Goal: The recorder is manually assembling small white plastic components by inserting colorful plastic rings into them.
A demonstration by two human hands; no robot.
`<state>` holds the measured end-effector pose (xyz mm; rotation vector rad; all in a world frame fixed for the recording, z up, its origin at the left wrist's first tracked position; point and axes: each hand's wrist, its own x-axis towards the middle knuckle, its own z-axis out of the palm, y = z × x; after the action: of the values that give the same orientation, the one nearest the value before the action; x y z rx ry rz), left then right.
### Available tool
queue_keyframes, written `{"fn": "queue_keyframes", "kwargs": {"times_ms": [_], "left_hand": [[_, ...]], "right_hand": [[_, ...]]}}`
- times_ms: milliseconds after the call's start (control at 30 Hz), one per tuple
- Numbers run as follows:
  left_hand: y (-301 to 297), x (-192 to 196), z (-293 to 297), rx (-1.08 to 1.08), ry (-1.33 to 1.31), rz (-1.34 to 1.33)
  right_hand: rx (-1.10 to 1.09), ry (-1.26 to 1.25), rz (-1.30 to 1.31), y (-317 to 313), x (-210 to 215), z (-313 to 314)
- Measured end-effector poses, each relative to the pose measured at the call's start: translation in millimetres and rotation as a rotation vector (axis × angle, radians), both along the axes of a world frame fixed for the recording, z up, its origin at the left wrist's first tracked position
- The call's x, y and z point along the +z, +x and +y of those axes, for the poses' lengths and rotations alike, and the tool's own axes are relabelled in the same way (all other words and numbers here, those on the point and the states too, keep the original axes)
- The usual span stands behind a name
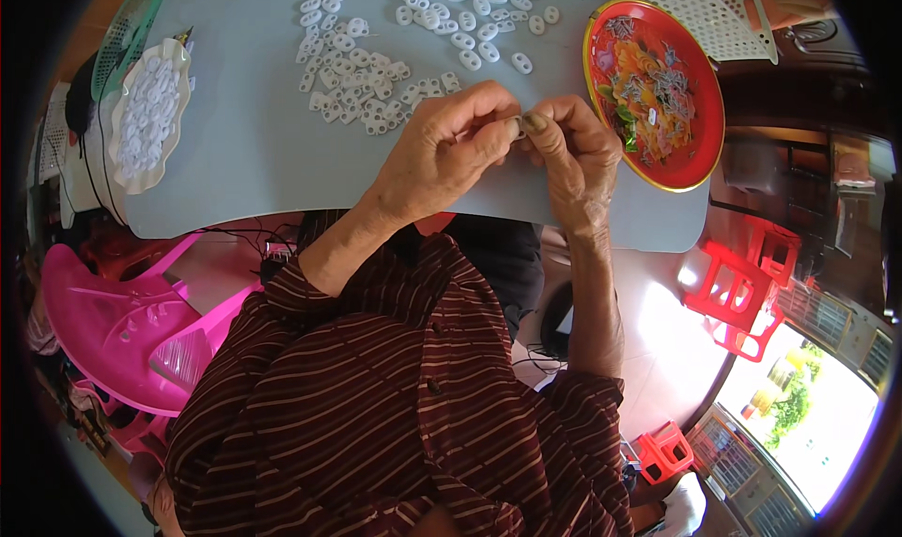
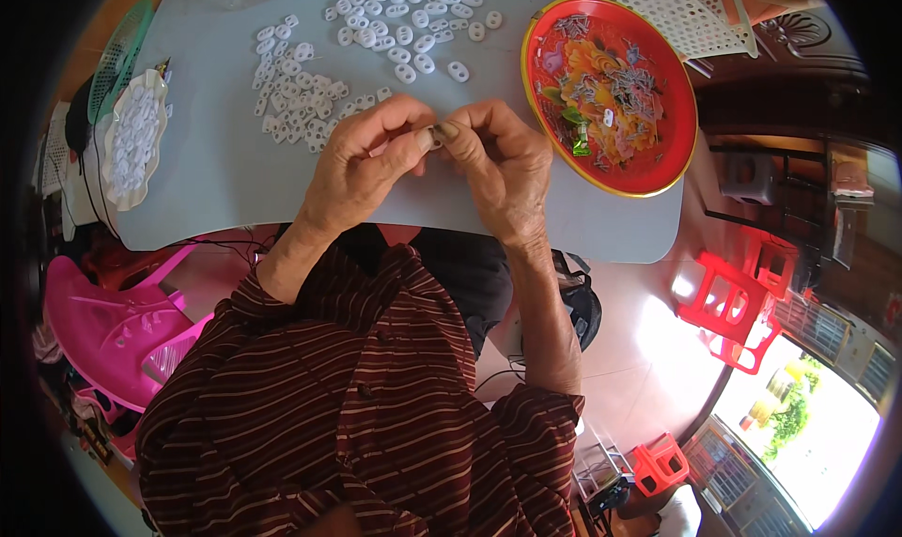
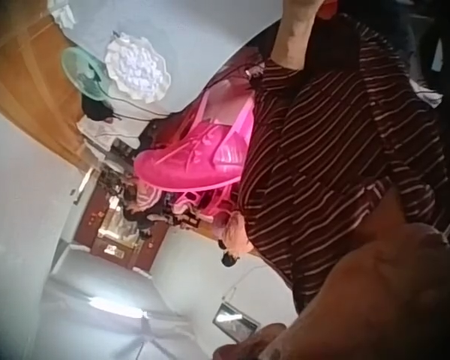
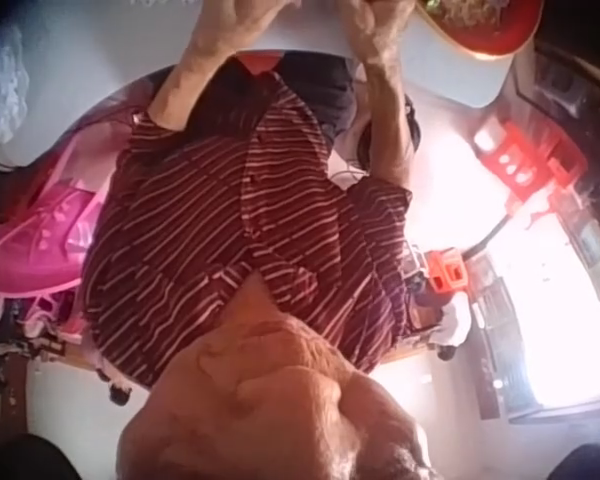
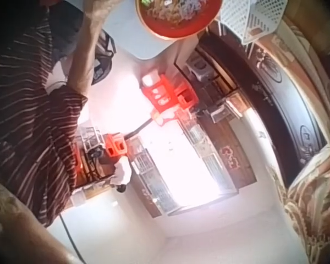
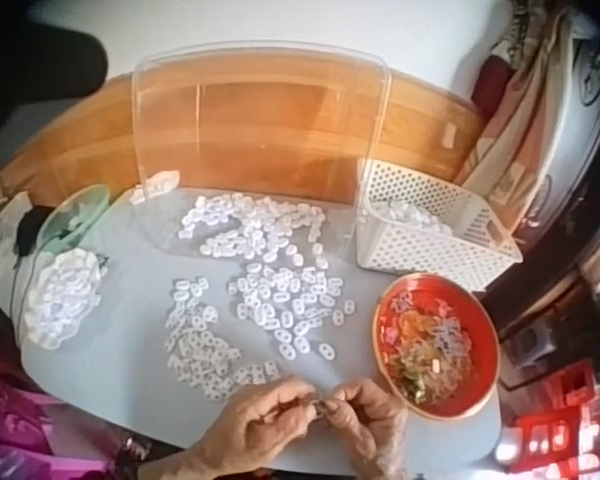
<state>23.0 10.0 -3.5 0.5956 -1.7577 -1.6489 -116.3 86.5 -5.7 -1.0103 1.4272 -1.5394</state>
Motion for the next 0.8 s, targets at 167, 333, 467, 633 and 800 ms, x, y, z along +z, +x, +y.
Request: {"fn": "queue_keyframes", "kwargs": {"times_ms": [167,333,467,633,800], "left_hand": [[-5.1,-1.7,2.6,0.089,-0.304,0.062],[-2.2,-4.4,2.2,0.021,-0.006,0.013],[-1.9,-5.4,1.0,0.017,0.001,0.032],[-4.4,-3.6,3.4,0.026,-0.050,0.014],[-6.4,-3.3,3.3,0.041,0.041,0.085]], "right_hand": [[0.015,0.015,-0.027,-2.0,-2.1,0.1],[-0.021,-0.043,-0.202,-0.4,-0.3,-2.4],[-0.015,-0.011,-0.107,1.0,-0.9,-0.3],[-0.021,0.000,-0.036,0.2,-0.1,1.7],[-0.024,0.046,-0.038,2.9,3.9,-0.4]]}}
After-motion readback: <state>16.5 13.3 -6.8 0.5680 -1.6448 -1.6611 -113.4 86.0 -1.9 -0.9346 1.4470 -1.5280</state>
